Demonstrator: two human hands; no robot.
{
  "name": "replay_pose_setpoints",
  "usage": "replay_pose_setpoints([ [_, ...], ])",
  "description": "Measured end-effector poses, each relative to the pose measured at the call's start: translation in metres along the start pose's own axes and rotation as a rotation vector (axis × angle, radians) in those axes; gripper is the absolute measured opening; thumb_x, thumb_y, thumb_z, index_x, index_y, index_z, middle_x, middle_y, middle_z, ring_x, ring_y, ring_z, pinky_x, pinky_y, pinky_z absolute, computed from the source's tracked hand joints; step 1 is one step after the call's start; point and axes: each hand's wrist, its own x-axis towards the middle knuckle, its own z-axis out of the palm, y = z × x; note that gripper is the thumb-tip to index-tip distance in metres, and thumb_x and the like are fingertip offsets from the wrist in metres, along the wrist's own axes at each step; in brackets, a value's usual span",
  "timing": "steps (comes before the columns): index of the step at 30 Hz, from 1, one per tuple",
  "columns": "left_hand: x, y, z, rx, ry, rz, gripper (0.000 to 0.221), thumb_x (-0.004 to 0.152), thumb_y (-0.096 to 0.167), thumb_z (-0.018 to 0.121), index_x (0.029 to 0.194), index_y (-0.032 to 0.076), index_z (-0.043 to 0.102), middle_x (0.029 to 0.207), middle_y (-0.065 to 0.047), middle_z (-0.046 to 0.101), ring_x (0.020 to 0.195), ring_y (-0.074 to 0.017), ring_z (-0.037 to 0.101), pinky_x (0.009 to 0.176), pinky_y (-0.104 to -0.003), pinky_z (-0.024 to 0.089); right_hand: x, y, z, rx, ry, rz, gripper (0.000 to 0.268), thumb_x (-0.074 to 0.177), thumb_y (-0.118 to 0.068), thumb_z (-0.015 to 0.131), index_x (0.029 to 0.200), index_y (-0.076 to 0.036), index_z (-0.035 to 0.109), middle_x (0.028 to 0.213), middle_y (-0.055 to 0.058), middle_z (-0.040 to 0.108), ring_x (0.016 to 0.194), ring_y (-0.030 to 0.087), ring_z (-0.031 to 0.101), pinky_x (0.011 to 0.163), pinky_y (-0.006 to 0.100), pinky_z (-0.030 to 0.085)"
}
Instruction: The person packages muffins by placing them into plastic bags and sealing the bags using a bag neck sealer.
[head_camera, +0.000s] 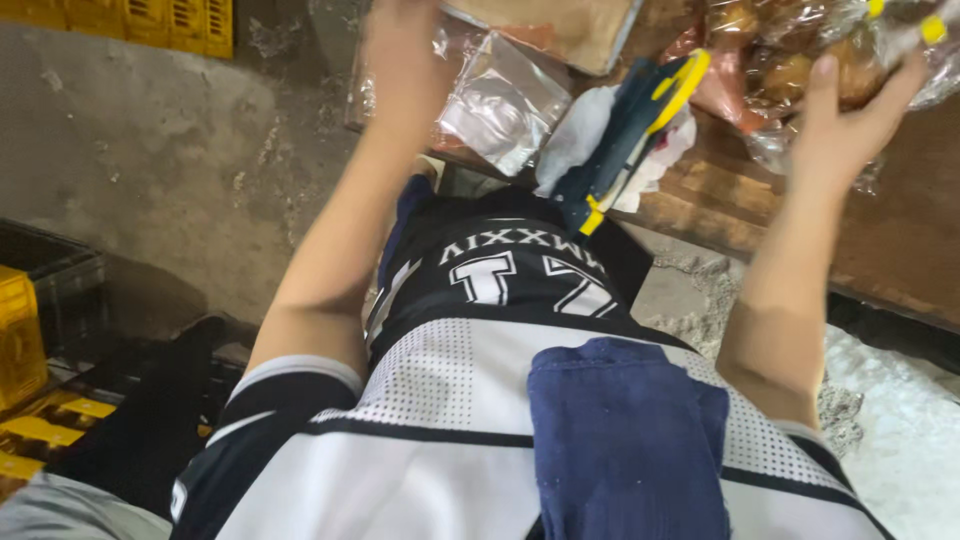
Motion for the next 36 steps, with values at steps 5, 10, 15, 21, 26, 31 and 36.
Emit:
replay_pose_setpoints([
  [5,-0.015,-0.085,0.017,0.145,-0.112,-0.106,0.074,0.063,0.028,0.088,0.124,-0.001,0.057,0.104,-0.024,0.059,0.101,-0.0471,0.057,0.079,-0.055,0.049,0.008,-0.122,0.028,-0.448,-0.112,-0.310,0.049,0.097,0.000,0.070,0.144,-0.002,0.060,0.159,0.019,0.049,0.149,0.034,0.049,0.128,0.041,0.038],
  [10,-0.022,-0.112,0.043,0.044,-0.177,-0.068,0.028,0.093,0.025,0.079,0.110,0.011,0.062,0.108,-0.012,0.063,0.104,-0.0361,0.062,0.088,-0.049,0.050,-0.020,-0.224,0.169,-0.143,-0.696,-0.200,0.017,0.097,-0.010,0.071,0.114,-0.007,0.074,0.108,0.010,0.072,0.096,0.027,0.069,0.087,0.040,0.055],
  [15,-0.018,-0.110,0.015,-0.151,-0.047,0.083,0.029,0.080,0.012,0.079,0.101,0.014,0.059,0.108,-0.012,0.063,0.097,-0.0333,0.065,0.082,-0.042,0.054,-0.022,-0.222,0.266,-0.496,-0.968,-0.193,0.021,0.098,-0.029,0.074,0.110,-0.012,0.077,0.104,0.012,0.071,0.099,0.035,0.068,0.082,0.048,0.052],
  [21,0.001,-0.118,0.004,-0.617,-0.343,-0.401,0.062,0.070,0.012,0.089,0.116,0.005,0.047,0.089,-0.010,0.067,0.077,-0.0260,0.068,0.067,-0.037,0.054,-0.067,-0.210,0.295,-0.677,-0.935,-0.406,0.054,0.070,-0.030,0.084,0.120,-0.015,0.071,0.123,0.020,0.055,0.116,0.040,0.056,0.080,0.049,0.053],
  [26,0.006,-0.127,0.009,-0.433,-0.489,-0.283,0.032,0.085,0.028,0.081,0.105,0.006,0.068,0.094,-0.013,0.073,0.082,-0.0286,0.071,0.075,-0.039,0.055,-0.077,-0.204,0.289,-0.724,-0.873,-0.396,0.043,0.079,-0.018,0.080,0.120,-0.012,0.071,0.128,0.018,0.054,0.122,0.037,0.054,0.084,0.047,0.053],
  [31,0.008,-0.135,0.005,-0.408,-0.381,-0.045,0.017,0.094,0.022,0.069,0.103,0.008,0.073,0.098,-0.015,0.071,0.089,-0.0372,0.068,0.076,-0.044,0.053,-0.080,-0.200,0.278,-0.725,-0.797,-0.478,0.043,0.076,-0.015,0.079,0.118,-0.010,0.072,0.130,0.018,0.055,0.122,0.037,0.054,0.089,0.044,0.054],
  [36,0.011,-0.135,-0.003,-0.487,-0.346,-0.143,0.013,0.100,0.016,0.065,0.107,0.004,0.064,0.100,-0.018,0.069,0.094,-0.0382,0.067,0.080,-0.044,0.053,-0.078,-0.200,0.273,-0.736,-0.840,-0.430,0.041,0.074,-0.014,0.079,0.113,-0.008,0.070,0.133,0.017,0.055,0.123,0.036,0.054,0.095,0.044,0.053],
])
